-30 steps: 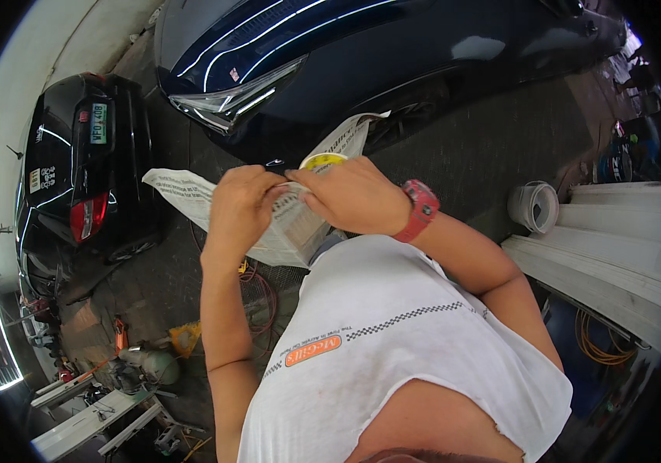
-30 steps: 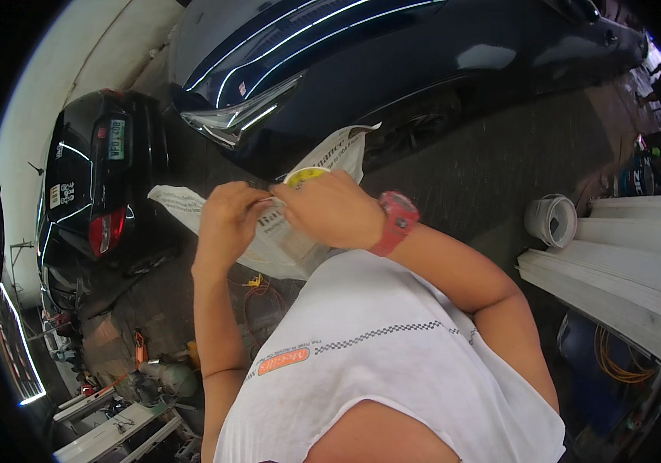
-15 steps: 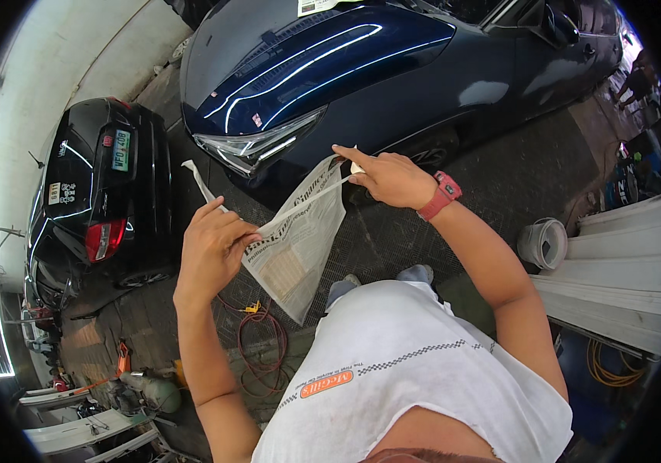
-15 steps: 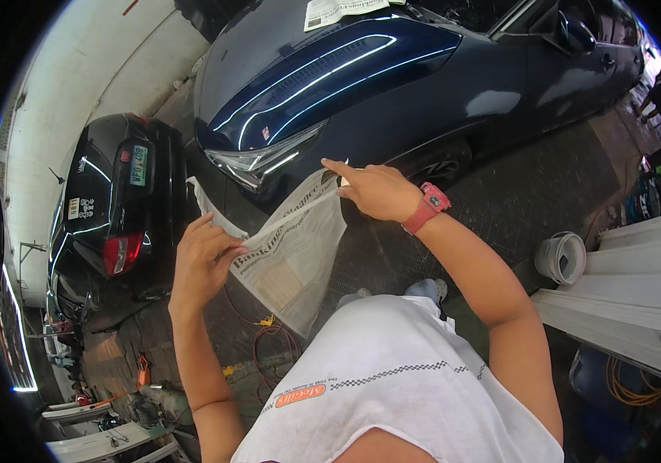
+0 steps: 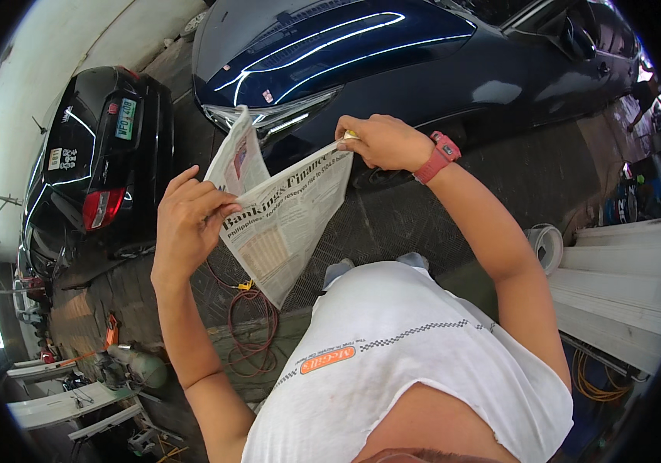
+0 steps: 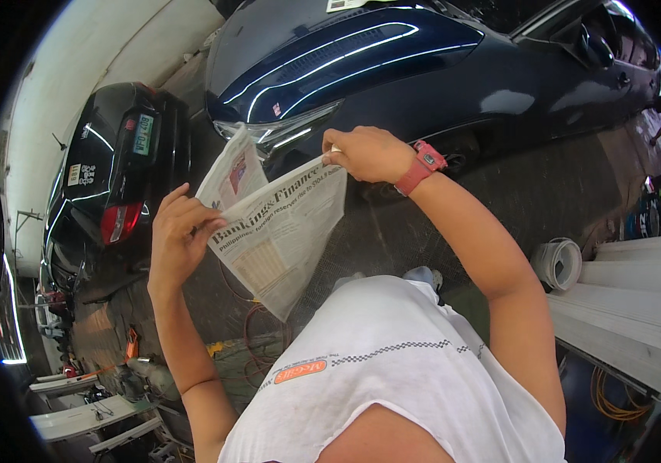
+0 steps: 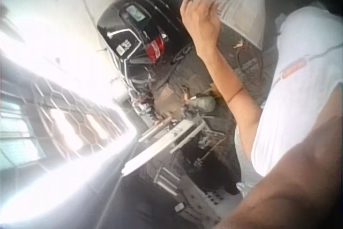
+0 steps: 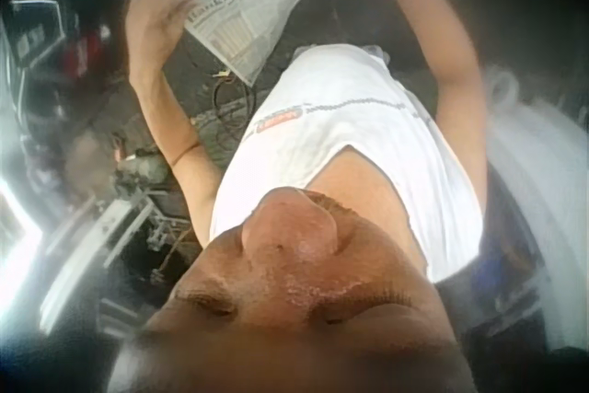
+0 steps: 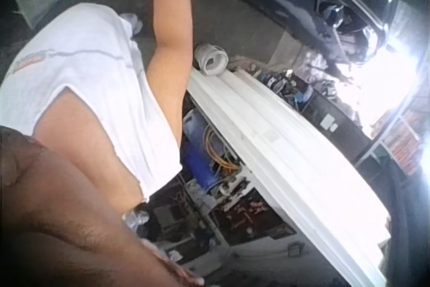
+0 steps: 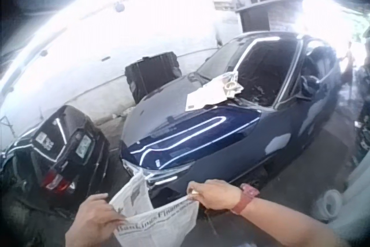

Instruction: The person tapes newspaper and white paper onto the front bumper and hood of a dark blue car using masking tape. They smooth the paper to conform to the car's curves and secure edges with tape.

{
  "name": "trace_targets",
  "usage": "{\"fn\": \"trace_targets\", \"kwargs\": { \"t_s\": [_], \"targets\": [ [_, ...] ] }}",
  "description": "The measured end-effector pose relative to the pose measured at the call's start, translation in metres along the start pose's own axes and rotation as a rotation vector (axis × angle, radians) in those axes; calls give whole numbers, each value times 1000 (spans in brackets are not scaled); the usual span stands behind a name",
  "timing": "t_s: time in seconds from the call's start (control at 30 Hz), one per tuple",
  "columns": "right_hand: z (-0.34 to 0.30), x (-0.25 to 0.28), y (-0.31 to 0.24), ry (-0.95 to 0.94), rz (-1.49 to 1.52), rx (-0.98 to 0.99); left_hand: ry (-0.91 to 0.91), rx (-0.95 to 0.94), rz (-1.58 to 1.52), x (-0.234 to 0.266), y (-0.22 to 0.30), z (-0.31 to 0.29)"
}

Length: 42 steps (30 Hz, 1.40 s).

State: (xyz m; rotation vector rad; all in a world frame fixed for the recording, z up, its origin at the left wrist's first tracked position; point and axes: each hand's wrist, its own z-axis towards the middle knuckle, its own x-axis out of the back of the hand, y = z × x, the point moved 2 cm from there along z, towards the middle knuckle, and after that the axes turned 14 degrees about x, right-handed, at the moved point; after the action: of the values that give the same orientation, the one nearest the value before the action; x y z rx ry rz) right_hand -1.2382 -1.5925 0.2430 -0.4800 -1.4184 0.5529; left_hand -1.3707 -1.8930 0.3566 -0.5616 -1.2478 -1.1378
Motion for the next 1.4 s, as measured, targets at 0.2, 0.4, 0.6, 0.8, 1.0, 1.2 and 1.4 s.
{"fn": "trace_targets", "kwargs": {
  "t_s": [0.2,0.4,0.6,0.8,1.0,1.2,1.4],
  "targets": [
    [12,27,-14,124,-327,208,124,108,-27,-1,-24,-15],
    [23,67,-66,69,-599,277,189,198,-121,-26,-56,-26],
    [32,85,-95,102,-822,413,141,416,-129,-59,-93,-34],
    [49,72,-135,64,-872,533,326,322,-523,-71,-13,9],
    [43,70,-167,-147,-817,484,433,320,-631,-74,7,28],
    [48,76,-129,-145,-812,364,363,280,-551,-85,-5,15],
    [45,59,-102,-111,-738,404,233,288,-599,-91,-12,10]
  ]
}}
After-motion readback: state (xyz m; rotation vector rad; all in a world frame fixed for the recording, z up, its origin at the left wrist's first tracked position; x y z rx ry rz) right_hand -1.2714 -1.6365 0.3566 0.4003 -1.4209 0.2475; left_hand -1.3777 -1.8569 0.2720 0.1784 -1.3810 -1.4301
